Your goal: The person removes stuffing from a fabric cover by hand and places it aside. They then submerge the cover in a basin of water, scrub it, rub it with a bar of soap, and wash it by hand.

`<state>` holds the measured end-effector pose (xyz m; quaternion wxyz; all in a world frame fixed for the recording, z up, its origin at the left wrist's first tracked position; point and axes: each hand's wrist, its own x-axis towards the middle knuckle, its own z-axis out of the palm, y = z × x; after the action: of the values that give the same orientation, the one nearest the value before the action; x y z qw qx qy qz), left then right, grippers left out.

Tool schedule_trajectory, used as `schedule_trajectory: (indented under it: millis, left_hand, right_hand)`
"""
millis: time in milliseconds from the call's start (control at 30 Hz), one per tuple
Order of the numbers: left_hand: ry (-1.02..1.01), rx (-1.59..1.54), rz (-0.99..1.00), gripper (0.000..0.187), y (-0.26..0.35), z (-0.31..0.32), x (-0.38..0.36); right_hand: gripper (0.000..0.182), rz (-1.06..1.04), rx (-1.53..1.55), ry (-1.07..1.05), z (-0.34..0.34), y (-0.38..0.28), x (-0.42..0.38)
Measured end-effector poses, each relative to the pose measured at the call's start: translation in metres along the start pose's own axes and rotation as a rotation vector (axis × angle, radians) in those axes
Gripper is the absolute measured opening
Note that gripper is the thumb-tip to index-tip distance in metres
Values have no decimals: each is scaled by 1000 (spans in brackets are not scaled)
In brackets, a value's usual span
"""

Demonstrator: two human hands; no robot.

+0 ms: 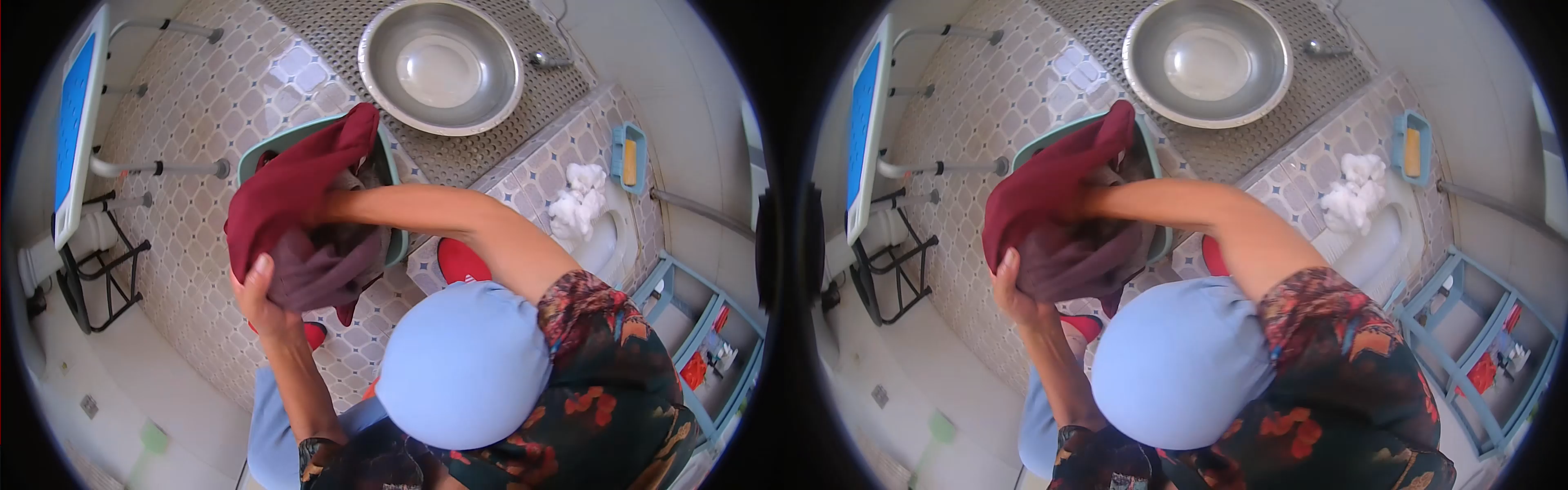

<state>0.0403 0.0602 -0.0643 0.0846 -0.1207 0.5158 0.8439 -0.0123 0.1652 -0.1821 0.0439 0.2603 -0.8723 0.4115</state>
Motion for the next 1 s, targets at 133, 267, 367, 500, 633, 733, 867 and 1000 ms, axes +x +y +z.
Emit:
schedule_trajectory:
  millis: [133, 267, 367, 500, 633, 733, 867, 1000]
  left_hand:
    - [120, -13, 90, 30, 8, -24, 24]
    - [204, -53, 71, 21, 7, -62, 34]
    - [236, -82, 52, 20, 6, -79, 39]
    - [286, -132, 40, 28, 10, -108, 45]
    - [276, -173, 69, 27, 14, -132, 53]
    - [275, -85, 77, 26, 16, -133, 52]
    - [297, -60, 108, 25, 13, -144, 52]
    - [258, -42, 75, 26, 15, -142, 53]
  right_hand:
    - [46, 92, 189, -125, 9, 39, -31]
    - [48, 581, 314, -446, -48, 45, -57]
    - [48, 667, 447, -325, -79, 48, -69]
    - [47, 757, 984, -66, -110, 60, -88]
    - [60, 806, 1174, 57, -169, 67, -111]
    - [62, 805, 967, 122, -217, 71, -151]
    - [61, 995, 556, 117, -282, 53, -210]
    - [54, 1148, -78, -233, -307, 51, -262]
